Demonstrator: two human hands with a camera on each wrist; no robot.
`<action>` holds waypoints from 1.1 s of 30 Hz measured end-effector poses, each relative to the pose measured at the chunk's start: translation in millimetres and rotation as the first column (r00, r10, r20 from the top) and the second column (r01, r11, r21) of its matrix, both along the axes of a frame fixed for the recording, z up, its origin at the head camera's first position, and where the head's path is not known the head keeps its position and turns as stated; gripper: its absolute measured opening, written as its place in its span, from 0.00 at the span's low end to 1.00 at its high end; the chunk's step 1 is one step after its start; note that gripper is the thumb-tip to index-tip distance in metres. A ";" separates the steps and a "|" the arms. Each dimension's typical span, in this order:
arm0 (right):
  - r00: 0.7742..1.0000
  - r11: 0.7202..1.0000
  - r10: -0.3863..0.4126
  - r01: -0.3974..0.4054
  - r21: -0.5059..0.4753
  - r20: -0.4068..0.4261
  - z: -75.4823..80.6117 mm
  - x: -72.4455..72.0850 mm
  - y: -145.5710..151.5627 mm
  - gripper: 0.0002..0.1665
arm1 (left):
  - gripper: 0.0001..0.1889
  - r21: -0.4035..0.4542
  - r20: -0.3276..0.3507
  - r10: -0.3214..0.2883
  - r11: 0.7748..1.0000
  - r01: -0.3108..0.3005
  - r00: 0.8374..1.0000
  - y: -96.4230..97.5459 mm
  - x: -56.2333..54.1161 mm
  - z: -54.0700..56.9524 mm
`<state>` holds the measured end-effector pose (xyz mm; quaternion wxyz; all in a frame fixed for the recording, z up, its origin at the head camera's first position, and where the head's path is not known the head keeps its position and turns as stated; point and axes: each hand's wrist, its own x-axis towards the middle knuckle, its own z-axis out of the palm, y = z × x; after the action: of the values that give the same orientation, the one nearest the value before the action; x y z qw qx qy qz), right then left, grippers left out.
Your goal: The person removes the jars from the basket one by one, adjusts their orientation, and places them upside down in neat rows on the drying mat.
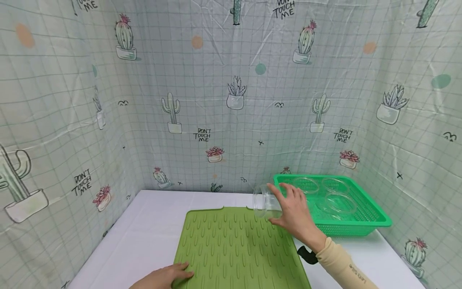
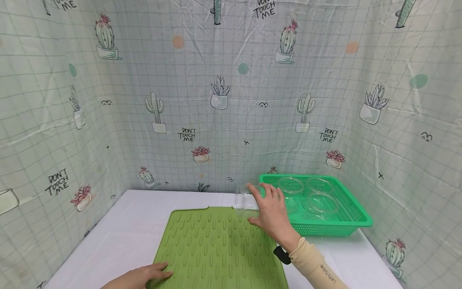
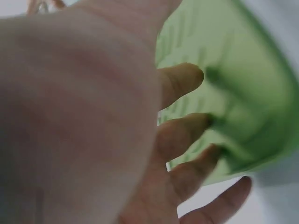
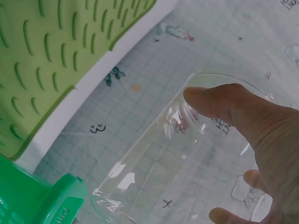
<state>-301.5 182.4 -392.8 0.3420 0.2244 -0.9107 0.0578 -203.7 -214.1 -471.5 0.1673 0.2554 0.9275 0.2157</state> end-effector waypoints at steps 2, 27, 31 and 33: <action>1.000 1.000 0.003 -0.003 0.007 0.001 -1.4 1.1 -1.5 0.66 | 0.31 0.052 0.027 0.019 0.998 -0.020 0.999 0.9 -3.7 12.7; 1.000 0.999 0.025 -0.026 0.036 0.001 -3.0 14.3 -23.4 0.65 | 0.47 0.609 -0.143 0.120 0.793 -0.008 0.982 141.8 -95.8 79.0; 0.999 0.998 0.034 -0.034 0.051 -0.008 -3.8 16.4 -25.2 0.66 | 0.45 0.616 -0.134 0.097 0.788 0.006 0.986 152.8 -96.9 73.2; 0.999 0.998 0.037 -0.037 0.054 -0.009 -3.8 17.1 -25.3 0.66 | 0.44 0.616 -0.139 0.092 0.788 0.013 0.986 155.4 -96.8 71.7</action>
<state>-284.4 157.2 -396.6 0.3390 0.2507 -0.9059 0.0385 -300.5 -58.7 -399.9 -0.0048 0.2931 0.8224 0.4876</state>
